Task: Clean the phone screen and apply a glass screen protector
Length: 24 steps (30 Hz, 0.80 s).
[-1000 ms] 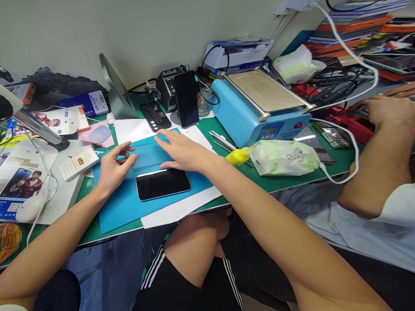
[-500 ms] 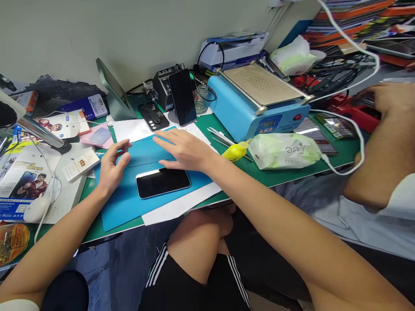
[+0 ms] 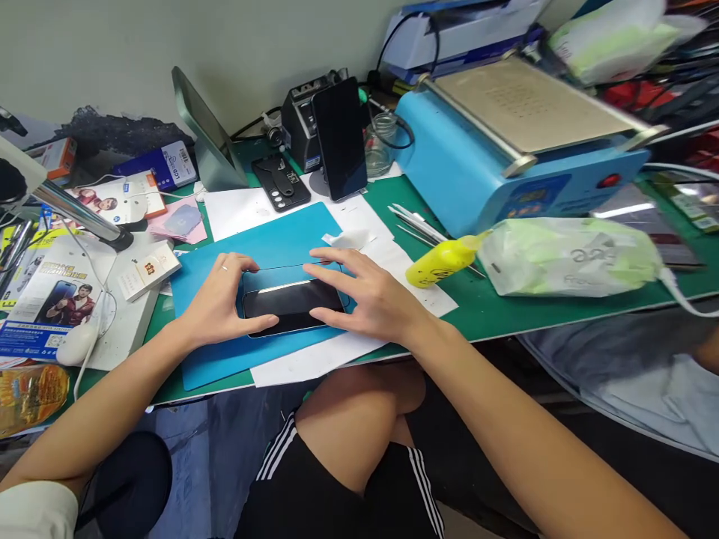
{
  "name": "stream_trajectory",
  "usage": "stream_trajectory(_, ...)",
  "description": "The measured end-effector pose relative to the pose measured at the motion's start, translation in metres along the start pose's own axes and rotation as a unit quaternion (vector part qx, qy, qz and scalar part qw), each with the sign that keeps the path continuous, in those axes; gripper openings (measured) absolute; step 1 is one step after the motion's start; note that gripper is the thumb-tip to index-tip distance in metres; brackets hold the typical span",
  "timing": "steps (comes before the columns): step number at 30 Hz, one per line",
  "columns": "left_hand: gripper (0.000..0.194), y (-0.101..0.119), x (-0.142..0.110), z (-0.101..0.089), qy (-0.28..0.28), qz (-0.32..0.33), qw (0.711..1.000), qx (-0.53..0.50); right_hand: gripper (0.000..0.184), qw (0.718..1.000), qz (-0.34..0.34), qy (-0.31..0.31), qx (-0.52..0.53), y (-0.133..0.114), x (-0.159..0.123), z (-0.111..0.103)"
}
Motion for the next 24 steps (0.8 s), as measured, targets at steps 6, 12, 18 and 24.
stream_trajectory(6,0.065,0.014,-0.006,0.001,-0.044,0.001,0.998,0.052,0.049,0.995,0.075,-0.051,0.036,0.009,-0.007,0.001)
stream_trajectory(12,0.074,0.005,-0.024,0.0,-0.038,-0.005,0.999,0.034,0.054,0.991,0.091,-0.075,0.057,0.006,-0.015,0.005)
stream_trajectory(18,0.082,0.004,-0.032,0.004,-0.051,0.012,0.998,0.035,0.082,0.994,0.062,-0.069,0.065,-0.001,-0.016,0.005)
stream_trajectory(24,0.079,0.004,-0.032,0.006,-0.054,0.007,0.998,0.024,0.078,0.989,0.095,-0.101,0.049,0.006,-0.019,0.011)
Point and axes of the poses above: each hand's wrist, its own x-axis towards the middle knuckle, its own z-axis out of the palm, y = z × x, the point moved 10 cm from there along x, towards the middle knuckle, and after that the axes turned 13 degrees about y, right-handed, at the moved point
